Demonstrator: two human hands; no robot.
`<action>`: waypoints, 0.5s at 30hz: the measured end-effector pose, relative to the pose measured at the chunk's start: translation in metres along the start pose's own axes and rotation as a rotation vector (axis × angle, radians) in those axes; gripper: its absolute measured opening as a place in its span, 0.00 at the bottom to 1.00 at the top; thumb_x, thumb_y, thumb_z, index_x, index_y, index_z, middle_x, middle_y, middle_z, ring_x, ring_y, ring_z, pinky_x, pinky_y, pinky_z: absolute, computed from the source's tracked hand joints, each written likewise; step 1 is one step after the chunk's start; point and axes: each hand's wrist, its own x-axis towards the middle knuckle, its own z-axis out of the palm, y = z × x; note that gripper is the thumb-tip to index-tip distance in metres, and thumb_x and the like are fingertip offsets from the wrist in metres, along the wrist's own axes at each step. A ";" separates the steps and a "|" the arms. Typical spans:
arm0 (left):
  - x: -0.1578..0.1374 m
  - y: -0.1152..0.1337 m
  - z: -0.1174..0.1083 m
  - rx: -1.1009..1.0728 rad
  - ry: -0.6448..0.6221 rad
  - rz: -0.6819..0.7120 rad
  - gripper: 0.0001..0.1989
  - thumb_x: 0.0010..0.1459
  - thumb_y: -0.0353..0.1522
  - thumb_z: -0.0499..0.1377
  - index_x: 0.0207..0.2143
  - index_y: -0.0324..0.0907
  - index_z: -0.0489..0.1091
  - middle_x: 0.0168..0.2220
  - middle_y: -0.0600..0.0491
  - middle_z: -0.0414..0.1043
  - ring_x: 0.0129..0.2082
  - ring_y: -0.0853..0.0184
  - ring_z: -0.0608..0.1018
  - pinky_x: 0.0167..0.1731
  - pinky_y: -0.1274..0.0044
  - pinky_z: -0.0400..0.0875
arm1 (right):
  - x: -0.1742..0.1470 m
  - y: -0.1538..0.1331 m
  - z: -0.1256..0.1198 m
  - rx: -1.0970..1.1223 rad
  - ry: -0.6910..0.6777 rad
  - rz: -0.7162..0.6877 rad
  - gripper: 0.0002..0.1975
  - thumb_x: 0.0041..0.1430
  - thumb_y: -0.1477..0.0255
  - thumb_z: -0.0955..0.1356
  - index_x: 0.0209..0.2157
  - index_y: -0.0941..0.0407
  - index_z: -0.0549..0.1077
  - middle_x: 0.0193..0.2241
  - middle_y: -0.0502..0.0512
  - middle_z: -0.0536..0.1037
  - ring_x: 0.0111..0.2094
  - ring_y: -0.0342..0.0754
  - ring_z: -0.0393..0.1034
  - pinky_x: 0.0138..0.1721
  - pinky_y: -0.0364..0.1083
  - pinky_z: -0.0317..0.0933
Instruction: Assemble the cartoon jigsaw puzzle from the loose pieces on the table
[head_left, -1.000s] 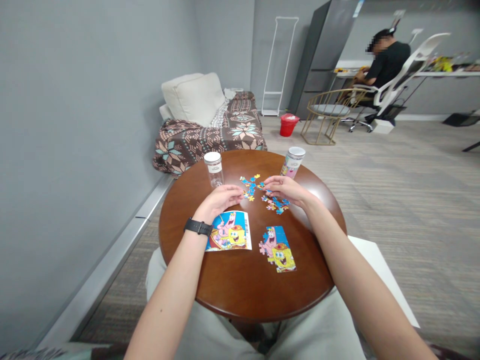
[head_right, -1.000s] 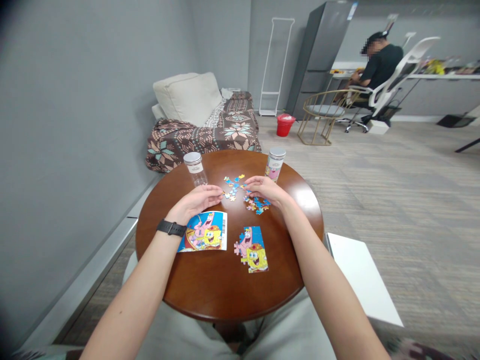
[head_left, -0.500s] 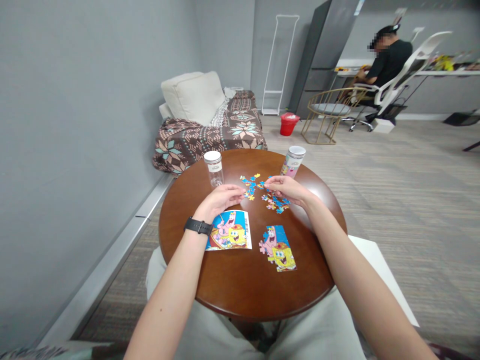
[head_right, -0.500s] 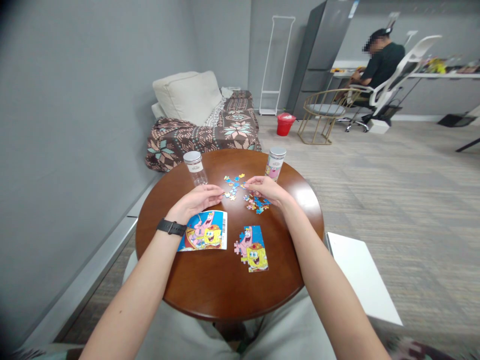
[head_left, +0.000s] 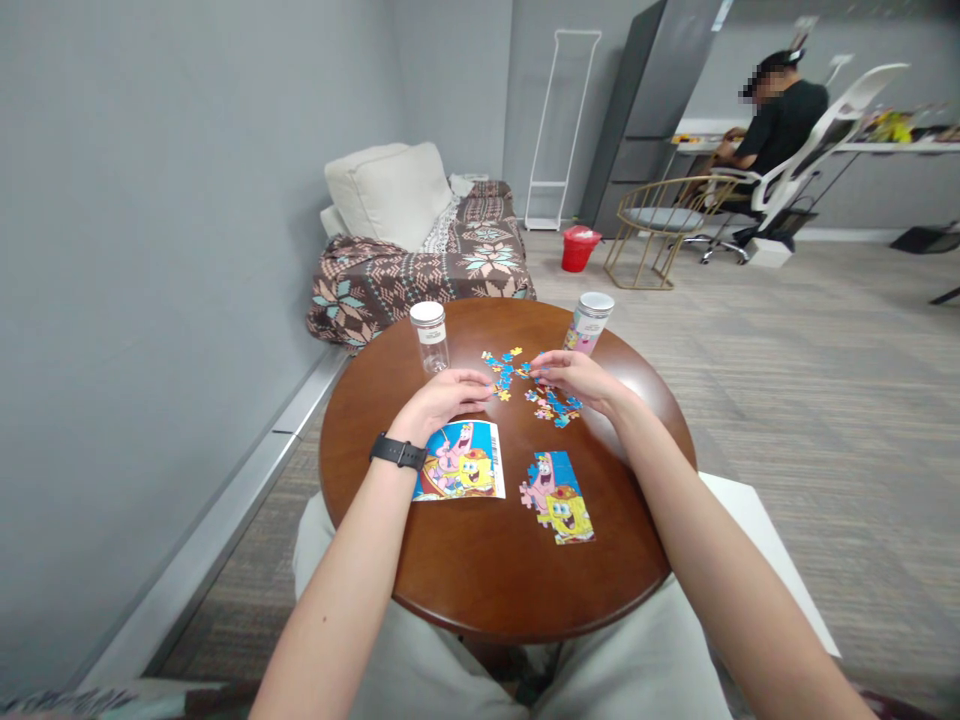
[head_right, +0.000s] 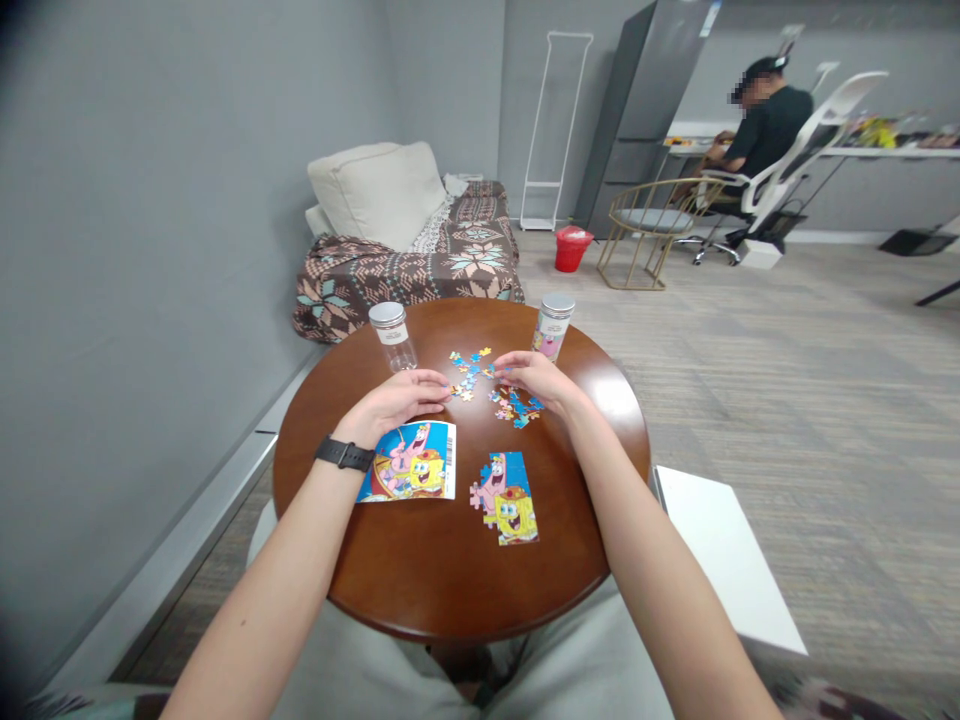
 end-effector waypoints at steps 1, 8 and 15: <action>-0.001 0.000 0.000 0.011 0.002 0.002 0.11 0.44 0.21 0.70 0.28 0.36 0.72 0.27 0.52 0.76 0.28 0.72 0.78 0.34 0.79 0.72 | 0.000 0.000 -0.001 0.000 0.007 -0.008 0.10 0.47 0.86 0.72 0.29 0.58 0.76 0.30 0.53 0.80 0.33 0.42 0.74 0.35 0.39 0.68; 0.001 -0.001 0.000 0.036 0.006 0.002 0.11 0.47 0.27 0.71 0.31 0.37 0.72 0.25 0.53 0.75 0.24 0.71 0.78 0.29 0.79 0.72 | -0.003 -0.001 -0.001 0.040 0.011 -0.014 0.11 0.47 0.87 0.72 0.29 0.57 0.74 0.33 0.55 0.82 0.37 0.45 0.77 0.40 0.42 0.70; 0.003 -0.001 -0.001 -0.020 0.004 0.021 0.11 0.46 0.23 0.70 0.31 0.37 0.71 0.26 0.53 0.75 0.25 0.72 0.78 0.30 0.79 0.73 | -0.003 -0.003 0.000 -0.057 0.007 -0.021 0.07 0.46 0.79 0.75 0.29 0.59 0.75 0.32 0.55 0.83 0.30 0.41 0.73 0.29 0.38 0.64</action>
